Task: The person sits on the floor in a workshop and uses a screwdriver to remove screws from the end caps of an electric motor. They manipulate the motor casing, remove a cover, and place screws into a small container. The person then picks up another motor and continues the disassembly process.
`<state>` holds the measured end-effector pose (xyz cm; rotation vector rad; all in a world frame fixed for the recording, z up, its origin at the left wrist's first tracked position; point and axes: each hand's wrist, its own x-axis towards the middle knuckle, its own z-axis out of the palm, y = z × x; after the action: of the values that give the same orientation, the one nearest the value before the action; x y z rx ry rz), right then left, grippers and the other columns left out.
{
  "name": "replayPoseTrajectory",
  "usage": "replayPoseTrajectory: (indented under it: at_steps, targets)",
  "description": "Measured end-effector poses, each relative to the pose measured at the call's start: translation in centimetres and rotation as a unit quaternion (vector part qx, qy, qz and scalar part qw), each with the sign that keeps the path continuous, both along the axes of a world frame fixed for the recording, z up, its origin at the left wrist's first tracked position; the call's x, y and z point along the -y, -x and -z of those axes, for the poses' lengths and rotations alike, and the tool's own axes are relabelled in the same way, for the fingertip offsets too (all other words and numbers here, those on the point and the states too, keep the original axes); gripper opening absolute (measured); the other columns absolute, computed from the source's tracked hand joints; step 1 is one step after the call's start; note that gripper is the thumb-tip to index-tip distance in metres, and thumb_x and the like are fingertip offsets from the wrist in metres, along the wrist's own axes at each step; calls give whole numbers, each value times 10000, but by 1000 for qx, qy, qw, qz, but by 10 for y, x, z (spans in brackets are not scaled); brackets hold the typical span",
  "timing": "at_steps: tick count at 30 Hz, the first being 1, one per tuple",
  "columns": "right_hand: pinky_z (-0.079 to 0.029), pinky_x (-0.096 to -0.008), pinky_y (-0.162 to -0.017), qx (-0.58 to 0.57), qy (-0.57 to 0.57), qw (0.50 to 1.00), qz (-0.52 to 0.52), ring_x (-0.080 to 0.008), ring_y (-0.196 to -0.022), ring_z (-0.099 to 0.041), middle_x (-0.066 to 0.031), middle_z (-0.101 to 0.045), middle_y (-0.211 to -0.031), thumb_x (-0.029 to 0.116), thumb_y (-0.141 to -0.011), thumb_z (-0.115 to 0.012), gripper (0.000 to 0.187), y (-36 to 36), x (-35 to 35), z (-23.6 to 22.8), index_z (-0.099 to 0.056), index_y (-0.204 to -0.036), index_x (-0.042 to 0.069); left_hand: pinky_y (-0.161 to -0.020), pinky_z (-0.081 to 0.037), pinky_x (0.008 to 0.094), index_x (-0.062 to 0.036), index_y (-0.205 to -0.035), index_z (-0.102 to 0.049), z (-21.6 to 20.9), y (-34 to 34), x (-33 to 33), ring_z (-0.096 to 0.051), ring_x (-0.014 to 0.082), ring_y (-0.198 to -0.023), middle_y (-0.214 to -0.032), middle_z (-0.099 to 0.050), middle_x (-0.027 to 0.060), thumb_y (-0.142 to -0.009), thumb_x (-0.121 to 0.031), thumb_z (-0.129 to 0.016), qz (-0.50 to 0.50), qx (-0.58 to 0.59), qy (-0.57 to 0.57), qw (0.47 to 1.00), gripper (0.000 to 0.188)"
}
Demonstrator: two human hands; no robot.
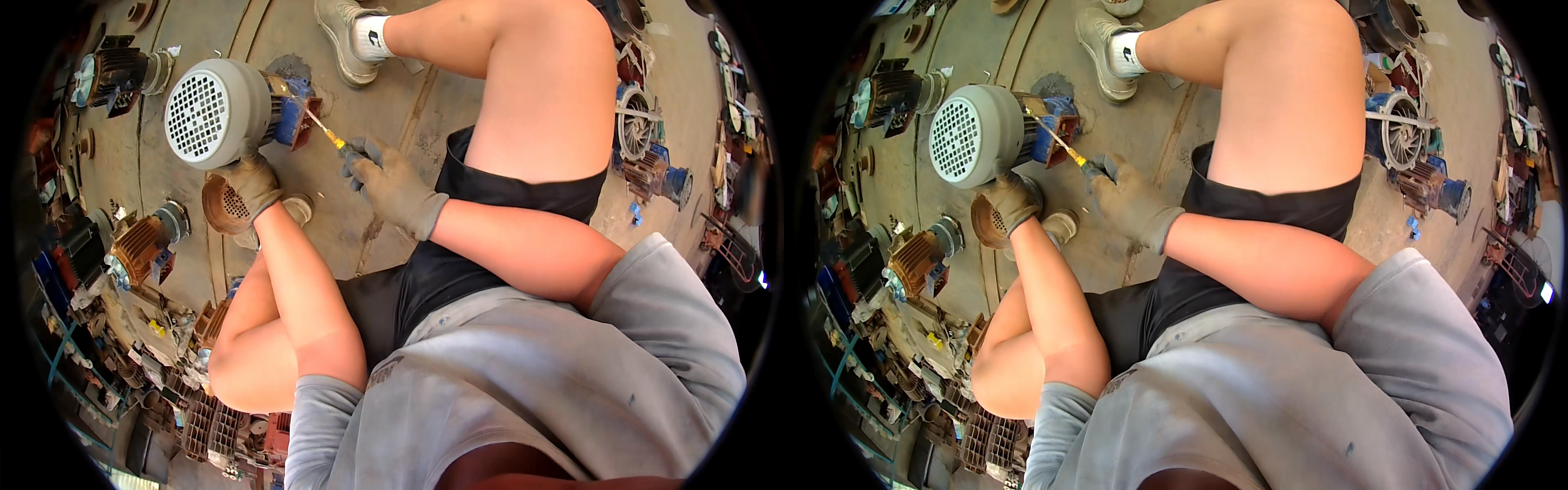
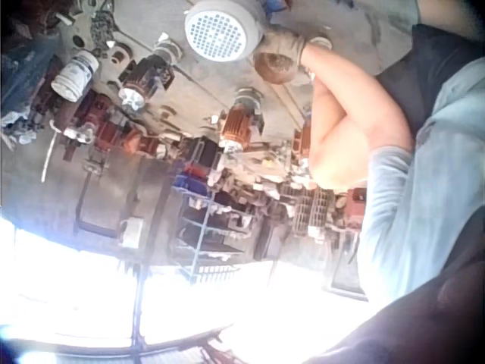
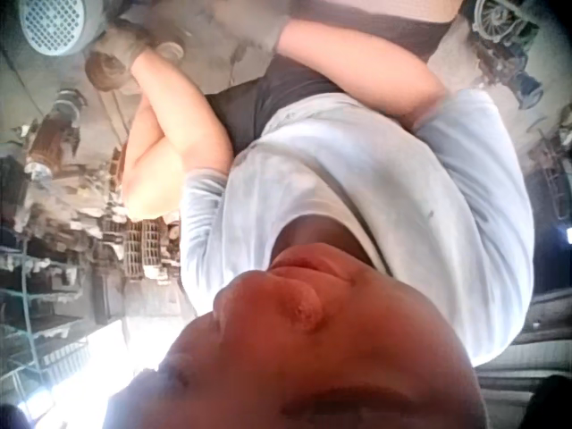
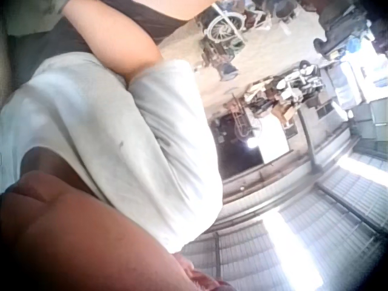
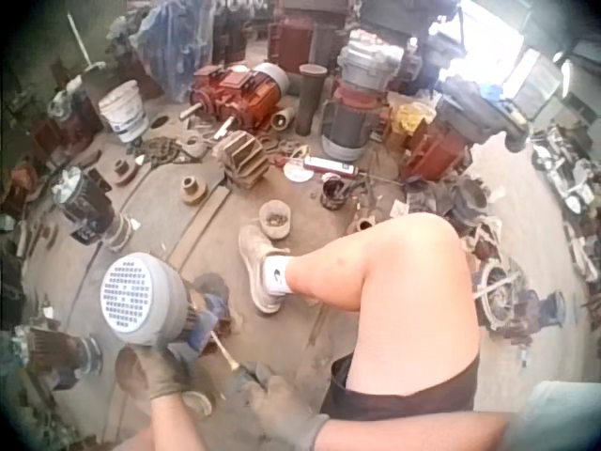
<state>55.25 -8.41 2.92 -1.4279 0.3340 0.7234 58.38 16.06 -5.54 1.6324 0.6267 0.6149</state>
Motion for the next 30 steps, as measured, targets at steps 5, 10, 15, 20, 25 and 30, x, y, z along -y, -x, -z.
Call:
replayPoseTrajectory:
  at_steps: [5, 10, 15, 20, 25, 30]
  targets:
    - [-484, -272, -738, -11, -44, 999, 9, -113, -827, -561, -41, -640, -954, 143, -1062, -530, 258, -2, 2, -23, -593, -1272, 8, -1154, -421, 443, -46, -1598, -202, -8, 5, -9, -534, 286, -1341, -1493, -521, 176, -661, -293, -1019, 95, -5, -56, 994, 1267]
    - [-499, -302, -766, -57, -33, 998, 4, -138, -839, -581, -61, -641, -944, 136, -1045, -524, 282, 5, 2, -7, -587, -1293, 16, -1092, -478, 423, -28, -1491, -450, -13, 3, -5, -607, 270, -1223, -1389, -619, 143, -666, -94, -970, 100, -27, -94, 990, 977]
    - [-503, -292, -752, -47, -4, 999, 3, -126, -841, -578, -59, -638, -962, 84, -1037, -510, 290, 16, 3, 9, -584, -1305, 1, -1026, -513, 416, 23, -1396, -577, -23, -12, 16, -642, 269, -1153, -1322, -669, 149, -708, -91, -943, 74, 41, 24, 996, 788]
    - [-515, -302, -728, -68, 7, 997, -19, -126, -820, -588, -57, -643, -970, 80, -1020, -502, 294, 11, -12, -8, -582, -1288, -10, -1023, -518, 426, 48, -1387, -584, -8, -10, 3, -652, 281, -1149, -1312, -681, 168, -714, -156, -969, 72, 29, -46, 996, 801]
    - [-528, -382, -834, -86, 38, 996, -11, -277, -913, -657, -183, -684, -1033, 105, -994, -554, 301, 19, -17, -9, -594, -1262, -26, -983, -544, 426, 75, -1365, -592, -4, -6, -2, -668, 299, -1122, -1309, -681, 193, -706, -186, -982, 66, 17, -51, 996, 809]
    - [-521, -394, -840, -47, 34, 998, -11, -289, -936, -652, -198, -677, -1041, 110, -989, -568, 303, 28, -15, 11, -597, -1260, -24, -1037, -515, 446, 71, -1349, -605, -17, -11, 4, -657, 320, -1153, -1300, -680, 182, -724, -128, -953, 72, 16, -56, 996, 743]
